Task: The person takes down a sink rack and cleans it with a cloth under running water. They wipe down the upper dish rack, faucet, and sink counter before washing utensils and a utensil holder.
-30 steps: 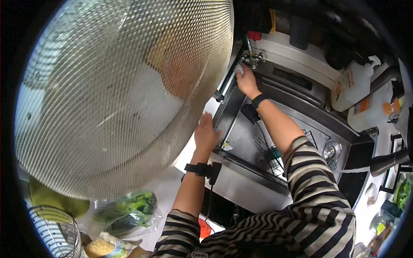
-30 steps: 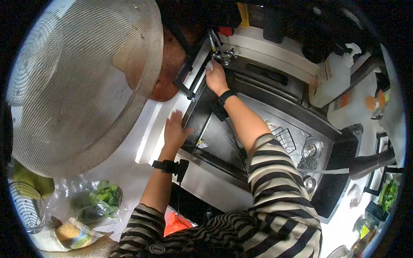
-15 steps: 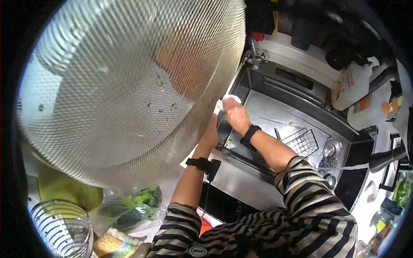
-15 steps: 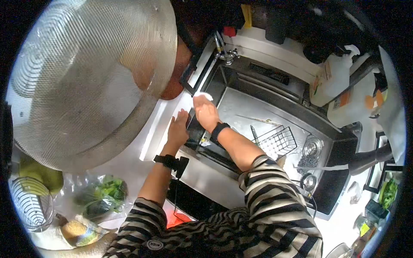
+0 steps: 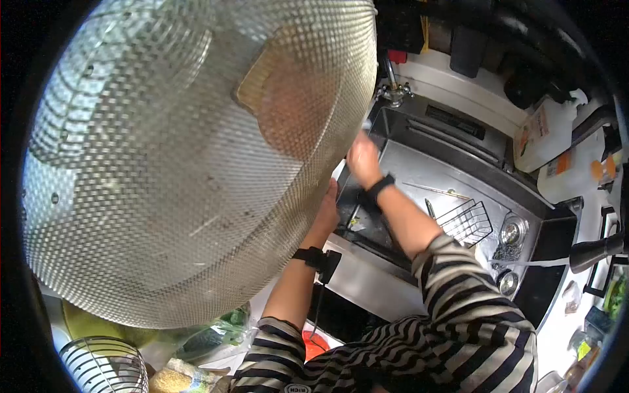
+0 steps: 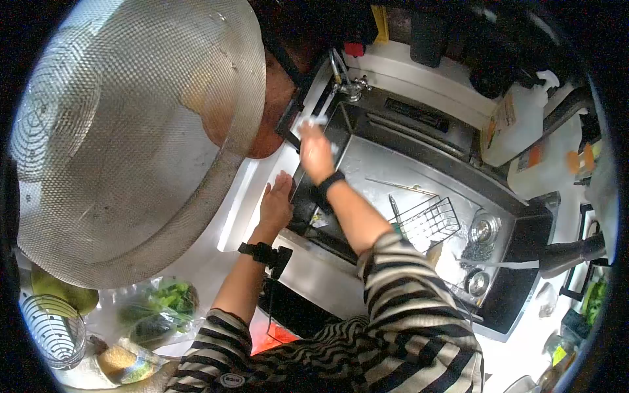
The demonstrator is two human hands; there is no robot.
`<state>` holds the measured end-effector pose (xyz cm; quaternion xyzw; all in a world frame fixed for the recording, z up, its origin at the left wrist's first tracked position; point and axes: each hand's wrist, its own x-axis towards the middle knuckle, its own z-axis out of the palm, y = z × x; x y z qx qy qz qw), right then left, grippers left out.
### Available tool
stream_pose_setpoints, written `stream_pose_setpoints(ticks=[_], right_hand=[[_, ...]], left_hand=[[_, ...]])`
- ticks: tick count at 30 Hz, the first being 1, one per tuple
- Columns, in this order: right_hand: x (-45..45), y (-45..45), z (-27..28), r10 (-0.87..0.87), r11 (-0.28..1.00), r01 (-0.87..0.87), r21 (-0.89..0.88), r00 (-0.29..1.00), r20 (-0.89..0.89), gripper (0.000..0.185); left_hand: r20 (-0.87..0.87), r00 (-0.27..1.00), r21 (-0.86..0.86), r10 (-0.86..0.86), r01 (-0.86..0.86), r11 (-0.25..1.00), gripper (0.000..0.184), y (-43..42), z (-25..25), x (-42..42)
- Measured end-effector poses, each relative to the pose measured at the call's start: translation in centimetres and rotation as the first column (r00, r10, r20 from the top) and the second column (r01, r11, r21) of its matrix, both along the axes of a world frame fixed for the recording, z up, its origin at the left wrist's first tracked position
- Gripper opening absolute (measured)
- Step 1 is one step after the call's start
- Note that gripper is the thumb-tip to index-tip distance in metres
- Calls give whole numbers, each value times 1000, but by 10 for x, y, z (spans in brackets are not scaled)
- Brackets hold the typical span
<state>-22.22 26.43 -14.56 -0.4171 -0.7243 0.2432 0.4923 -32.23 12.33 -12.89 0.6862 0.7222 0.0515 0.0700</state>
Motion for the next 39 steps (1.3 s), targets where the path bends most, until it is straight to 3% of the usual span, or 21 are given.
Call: stream_pose_setpoints(ticks=[2, 3, 5, 6, 7, 9, 11, 14, 17, 19, 21, 23, 24, 25, 26, 28, 31, 33, 35, 38, 39], right_hand=[[4, -18, 3, -9, 1000, 7, -18, 993, -122, 27], [17, -18, 5, 10, 969, -40, -244, 993, -121, 27], [32, 4, 9, -59, 975, -7, -224, 956, -287, 26], [37, 23, 10, -97, 964, 26, -264, 961, -259, 26], [40, 43, 12, -82, 997, 78, -29, 965, -250, 24], [41, 91, -12, -72, 980, 54, 189, 993, 88, 24], [40, 89, -11, -219, 970, 176, 165, 930, 296, 25], [32, 80, -9, -239, 971, 207, 122, 884, 403, 26], [18, 47, -32, -203, 978, 202, 47, 890, 408, 24], [27, -6, -3, -55, 997, 29, 69, 916, 398, 21], [22, -33, -4, -76, 979, -19, 205, 892, 445, 18], [19, -57, -2, -27, 975, -80, 208, 885, 465, 15], [13, -69, -5, 28, 969, -138, 203, 883, 468, 14], [10, -78, -9, 86, 960, -201, 196, 876, 475, 13], [9, -76, -13, 77, 971, -151, 183, 931, 357, 11], [16, -54, 0, 192, 961, -253, 115, 903, 384, 12], [11, -42, 28, 152, 947, -216, 238, 954, 260, 26], [-10, -42, 7, 248, 938, -320, 135, 889, 384, 35], [-20, -54, 3, 298, 947, -316, -54, 804, 514, 41], [-41, -56, 5, 348, 936, -249, -248, 753, 559, 48], [-48, -56, 1, 292, 955, -214, -203, 792, 536, 46]], left_hand=[[108, 994, 83, 28, -37, 996, 64, 1, -9, -3], [99, 995, 103, 20, -30, 994, 65, 1, -13, -6], [80, 997, 144, 6, -17, 989, 65, 3, -19, -9], [83, 996, 136, 12, -23, 990, 66, 2, -20, -9], [82, 996, 126, 16, -27, 992, 66, 2, -20, -10], [27, 1000, 97, 7, -9, 995, 67, 0, -14, -7], [-82, 996, 63, -24, 29, 998, 67, -1, 0, 1], [72, 997, 53, 36, -40, 998, 68, 0, -14, -4], [-169, 985, 49, -44, 53, 997, 70, -1, -9, -3], [-78, 995, 95, -55, 62, 994, 71, 4, -14, -10], [-19, 998, 83, -60, 62, 995, 69, 1, -12, -7], [-5, 998, 34, -68, 69, 997, 65, 3, -1, -3], [57, 998, -198, 3, 8, 980, 54, 7, 26, 6], [137, 990, -179, 30, -5, 984, 51, 8, 27, 5], [217, 974, -170, 61, -23, 985, 49, 4, 26, 2], [312, 940, -198, 136, -76, 977, 48, -2, 31, 0], [432, 880, 17, 199, -229, 973, 52, -23, 34, 15], [441, 872, 44, 211, -256, 966, 54, -33, 32, 20], [506, 844, 125, 180, -278, 952, 52, -46, 33, 25], [501, 861, 180, 89, -204, 962, 49, -65, 37, 22], [492, 868, 209, 67, -193, 959, 47, -73, 36, 18]])
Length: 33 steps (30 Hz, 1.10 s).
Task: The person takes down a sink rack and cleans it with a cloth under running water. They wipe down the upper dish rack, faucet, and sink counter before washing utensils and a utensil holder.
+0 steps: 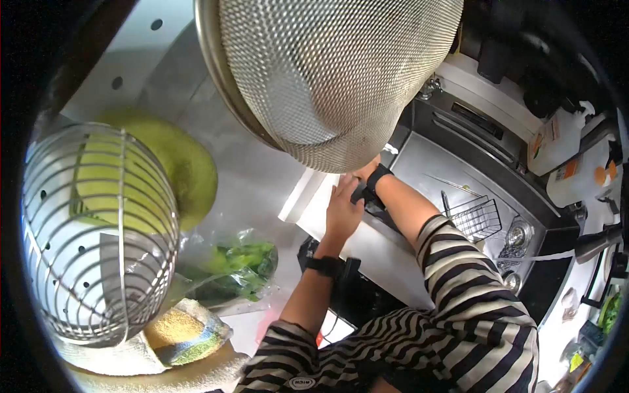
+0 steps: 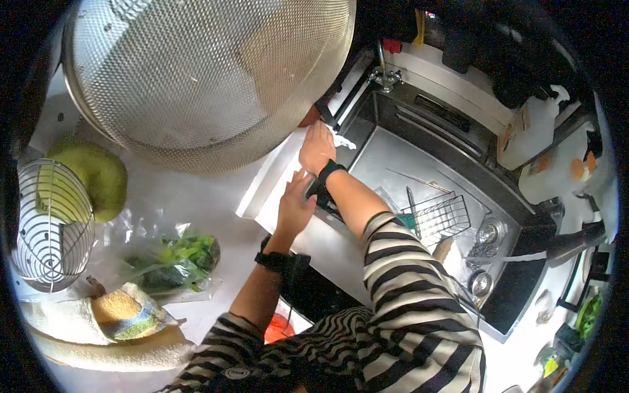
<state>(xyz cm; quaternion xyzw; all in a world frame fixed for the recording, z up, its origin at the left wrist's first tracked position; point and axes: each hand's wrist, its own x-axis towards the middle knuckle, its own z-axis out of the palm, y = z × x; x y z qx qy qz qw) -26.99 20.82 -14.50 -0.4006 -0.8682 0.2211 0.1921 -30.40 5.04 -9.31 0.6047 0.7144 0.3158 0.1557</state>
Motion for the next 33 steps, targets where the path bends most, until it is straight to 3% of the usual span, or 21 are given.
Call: stream_pose_setpoints(ticks=[2, 4, 5, 6, 7, 8, 10, 12, 13, 15, 16, 17, 18, 20, 21, 24, 25, 28, 30, 32, 33], right_hand=[[-11, -3, 1, -90, 993, 96, 68, 992, -94, 41], [-6, -6, 9, -46, 997, 53, 64, 994, -100, 35], [-13, -15, -5, -89, 962, 100, 254, 994, -57, 27], [-5, -37, 2, 7, 969, -23, 244, 998, 66, 27], [2, -56, 5, 102, 964, -97, 249, 995, -9, 25], [-9, -74, -26, 154, 932, -47, 360, 949, -274, 22], [0, -91, -13, 446, 895, -393, 212, 818, -364, 19], [-4, -90, -14, 301, 952, -290, 93, 849, -433, 19], [1, -74, -5, 366, 930, -366, 37, 907, -207, 29], [13, -50, 24, 118, 989, -99, 106, 974, -191, 29], [9, -26, 14, -20, 999, 29, 24, 948, -317, 28], [13, -4, 13, 102, 980, -70, 184, 980, -172, 23], [12, 2, 6, 113, 972, -119, 202, 993, 39, 21], [-4, -15, -26, 2, 917, 54, 394, 990, -140, 26], [-5, -36, -26, 49, 963, -3, 270, 985, -165, 28], [6, -82, 11, 205, 968, -180, 177, 969, -138, 25], [4, -75, 3, 177, 979, -138, 150, 940, -291, 24], [-7, -44, 23, -334, 942, 230, -244, 712, -617, 21], [-20, -20, 39, -459, 888, 324, -326, 654, -602, 18], [-42, -15, 30, -329, 936, 335, -110, 717, -615, 18], [-48, -17, 27, -217, 929, 355, 104, 750, -625, 18]], left_hand=[[-20, 1000, 61, -10, 12, 998, 43, -13, 1, -2], [2, 1000, 86, 5, -5, 996, 37, -26, 9, -3], [5, 1000, 87, 12, -13, 996, 37, -35, 10, -3], [17, 1000, 85, 20, -22, 996, 37, -40, 12, -2], [15, 999, 102, 39, -40, 994, 34, -45, 12, -2], [-6, 998, 170, 60, -58, 984, 29, -49, 9, -2], [80, 988, 215, 134, -148, 965, 27, -54, 20, -2], [93, 980, 224, 175, -192, 956, 23, -60, 30, 3], [82, 983, 235, 166, -181, 955, 23, -62, 34, 3], [45, 991, 278, 130, -137, 951, 22, -63, 38, -1], [46, 990, 263, 133, -140, 954, 22, -66, 39, -1], [60, 992, 259, 114, -126, 958, 22, -69, 38, -1], [77, 992, 251, 97, -113, 961, 22, -73, 37, 0], [134, 988, 225, 78, -107, 968, 22, -83, 34, 0], [132, 989, 236, 66, -96, 967, 22, -87, 32, -2], [161, 986, 230, 47, -84, 970, 21, -93, 36, -3], [170, 984, 219, 50, -87, 972, 21, -97, 39, -4], [149, 987, 226, 59, -92, 970, 21, -104, 47, -6], [180, 982, 234, 50, -92, 968, 20, -112, 35, -10], [212, 977, 222, 20, -68, 973, 19, -116, 30, -14], [220, 976, 221, 5, -55, 974, 19, -117, 29, -15]])
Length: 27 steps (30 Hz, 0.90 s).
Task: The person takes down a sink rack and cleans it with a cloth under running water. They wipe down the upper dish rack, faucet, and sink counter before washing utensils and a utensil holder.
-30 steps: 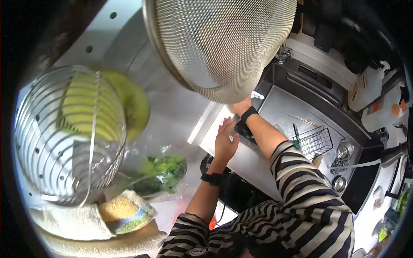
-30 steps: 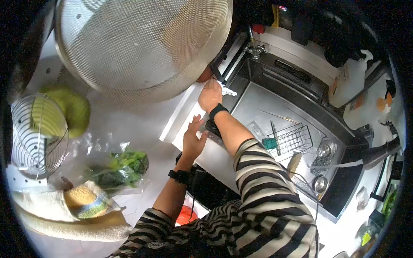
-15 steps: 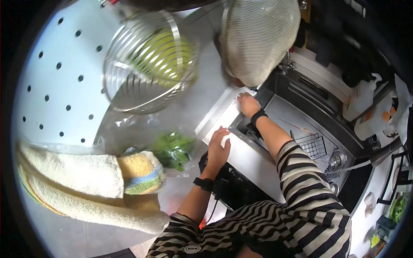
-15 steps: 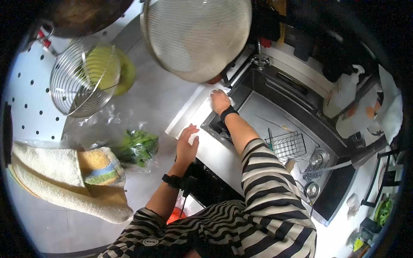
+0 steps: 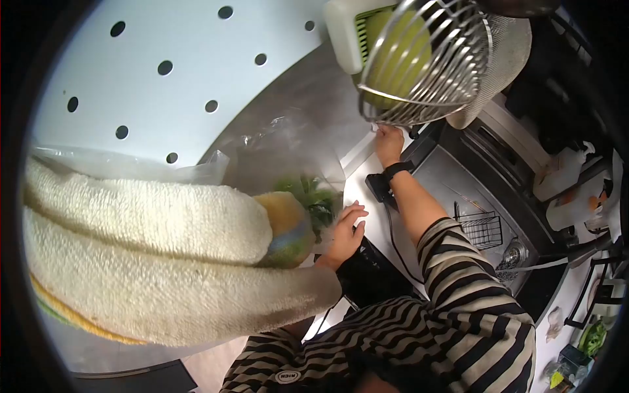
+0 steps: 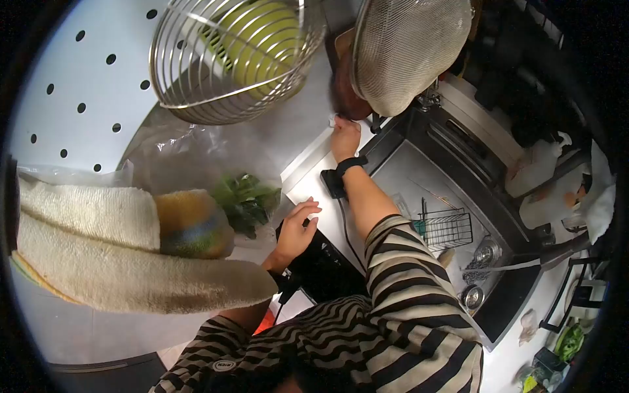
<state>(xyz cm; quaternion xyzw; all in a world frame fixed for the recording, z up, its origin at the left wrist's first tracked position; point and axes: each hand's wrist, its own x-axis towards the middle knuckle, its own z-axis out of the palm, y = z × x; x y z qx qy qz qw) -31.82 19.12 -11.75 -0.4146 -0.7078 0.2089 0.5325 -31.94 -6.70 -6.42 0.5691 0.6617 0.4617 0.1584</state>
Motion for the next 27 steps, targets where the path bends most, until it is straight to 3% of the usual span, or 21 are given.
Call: stream_pose_setpoints(ticks=[3, 5, 7, 9, 10, 11, 13, 15, 17, 19, 20, 22, 23, 25, 27], right_hand=[[-6, -23, -2, 56, 998, -60, 26, 992, 111, 18], [-3, -66, 5, 190, 982, -189, -25, 959, 208, 18], [0, -105, 7, 379, 921, -388, 35, 912, 154, 20], [6, -132, 20, 457, 877, -477, 52, 863, 218, 22], [9, -138, 26, 491, 847, -527, 66, 825, 282, 26], [12, -140, 25, 561, 789, -609, 80, 768, 309, 29], [24, -137, 46, 701, 682, -730, -34, 640, 316, 29], [36, -113, 35, 598, 800, -599, 20, 800, 61, 28], [51, -70, 38, 405, 897, -392, -203, 914, 23, 27], [53, -11, 6, 374, 927, -335, -171, 863, 339, 31], [47, -9, -18, 305, 952, -275, -132, 861, 408, 34], [31, -6, -58, 156, 986, -164, -32, 833, 530, 39], [32, -17, -55, 216, 973, -222, -54, 812, 543, 39], [40, -46, -39, 326, 940, -327, -102, 763, 558, 38], [49, -65, -36, 584, 807, -556, -202, 698, 413, 40]], left_hand=[[-33, 999, -44, -3, 1, 999, 18, -5, -1, -4], [18, 999, -5, 38, -38, 999, 17, -11, -5, -3], [54, 992, 28, 112, -114, 993, 17, -17, -2, 0], [77, 972, 44, 220, -224, 974, 16, -22, 8, 2], [46, 953, 74, 298, -301, 951, 17, -26, -5, 1], [104, 946, -7, 306, -307, 952, 16, -31, -3, -1], [-46, 942, 64, 333, -330, 942, 15, -32, -17, -9], [67, 946, 3, 316, -317, 948, 15, -38, -16, -13], [115, 949, -44, 293, -290, 956, 14, -46, -11, -10], [91, 966, -67, 244, -238, 969, 14, -50, 12, -2], [66, 971, -20, 230, -230, 973, 12, -52, 16, 0], [172, 954, 47, 245, -256, 966, 12, -57, 12, 3], [227, 940, 68, 253, -274, 959, 11, -64, 10, 6], [-16, 956, 58, 292, -290, 955, 11, -81, -26, -9], [-81, 957, -38, 279, -282, 959, 11, -84, -32, -19]])
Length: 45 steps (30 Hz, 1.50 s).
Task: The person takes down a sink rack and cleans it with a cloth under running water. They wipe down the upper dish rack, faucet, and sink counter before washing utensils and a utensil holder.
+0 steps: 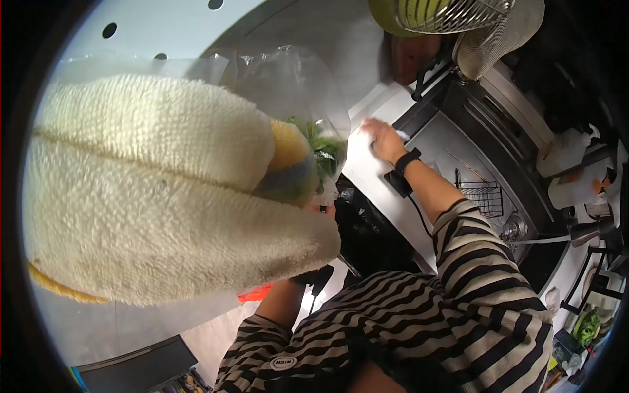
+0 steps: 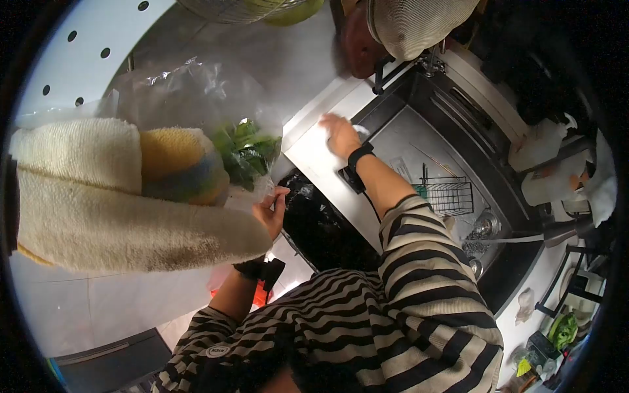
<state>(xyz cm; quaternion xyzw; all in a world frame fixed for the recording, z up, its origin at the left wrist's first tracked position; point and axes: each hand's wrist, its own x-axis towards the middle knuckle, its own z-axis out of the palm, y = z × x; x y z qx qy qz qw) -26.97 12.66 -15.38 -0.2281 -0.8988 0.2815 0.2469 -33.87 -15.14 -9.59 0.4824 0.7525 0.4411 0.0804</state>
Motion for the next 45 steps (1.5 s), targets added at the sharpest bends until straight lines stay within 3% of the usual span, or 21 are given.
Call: stream_pose_setpoints(ticks=[2, 4, 6, 7, 11, 16, 18, 21, 23, 25, 28, 30, 33, 35, 36, 37, 38, 40, 42, 44, 45], right_hand=[[8, -7, 6, 195, 971, -206, -121, 976, -98, 40], [24, -5, 25, 321, 907, -308, -287, 947, -2, 37], [48, -9, 34, 404, 822, -353, -446, 914, 21, 36], [67, -18, 35, 406, 820, -366, -441, 914, -3, 38], [151, -49, 48, 374, 834, -328, -444, 927, 16, 41], [231, -68, 57, 330, 850, -259, -458, 940, 82, 31], [234, -57, 73, 424, 826, -294, -481, 886, 187, 25], [198, -18, 71, 293, 828, -197, -525, 950, 106, 16], [143, 10, 89, 53, 939, -22, -344, 995, 81, 25], [84, 51, 65, -22, 993, 1, -118, 984, -179, 25], [17, 64, 47, -234, 938, 233, -258, 972, 26, 36], [-13, 38, 32, -351, 928, 367, -59, 917, 189, 36], [-40, -17, -14, -412, 906, 401, 135, 908, 73, 41], [-46, -62, -8, -367, 930, 366, -38, 930, -7, 46], [-47, -81, -15, -339, 938, 340, 63, 940, -36, 41], [-29, -104, 53, -231, 939, 248, -240, 968, 94, 34], [-30, -115, 51, -152, 948, 181, -260, 980, 126, 31], [-18, -124, 52, -66, 998, 64, 27, 994, 89, 28], [-5, -106, 58, 104, 993, -79, -88, 943, 316, 26], [22, -98, 11, 166, 984, -171, -42, 981, -102, 26], [49, -101, 11, 202, 977, -206, -59, 977, -72, 30]], left_hand=[[171, 985, -164, -4, 33, 986, 11, -1, -1, -4], [259, 964, -141, -58, 97, 985, 11, 1, 6, 3], [244, 950, 62, -196, 187, 981, 11, 11, 24, 12], [172, 975, 112, -138, 120, 986, 11, 20, 33, 21], [268, 959, -64, -95, 116, 991, 11, 30, 44, 36], [299, 933, 66, -202, 191, 979, 10, 41, 29, 37], [288, 938, 56, -191, 183, 982, 10, 38, 30, 38], [238, 950, 33, -200, 198, 980, 9, 27, 32, 32], [252, 956, -52, -153, 171, 984, 8, 17, 34, 26], [194, 970, -51, -146, 158, 986, 8, 11, 30, 21], [115, 983, -42, -146, 152, 988, 9, -1, 22, 17], [135, 979, -46, -155, 162, 986, 9, -9, 20, 12], [262, 961, -42, -93, 107, 993, 9, -11, 57, 23], [351, 935, 13, -50, 49, 999, 11, -16, 53, 26], [301, 953, -117, -19, 56, 992, 11, -15, 63, 27], [247, 969, -242, 5, 57, 969, 11, -11, 79, 28], [206, 978, -264, -11, 66, 962, 11, -8, 82, 27], [141, 987, -207, -74, 103, 973, 11, -1, 79, 26], [146, 981, -115, -126, 143, 983, 11, 4, 50, 18], [178, 973, -90, -147, 165, 982, 11, 14, 18, 8], [179, 972, -81, -155, 172, 982, 11, 20, 12, 6]])
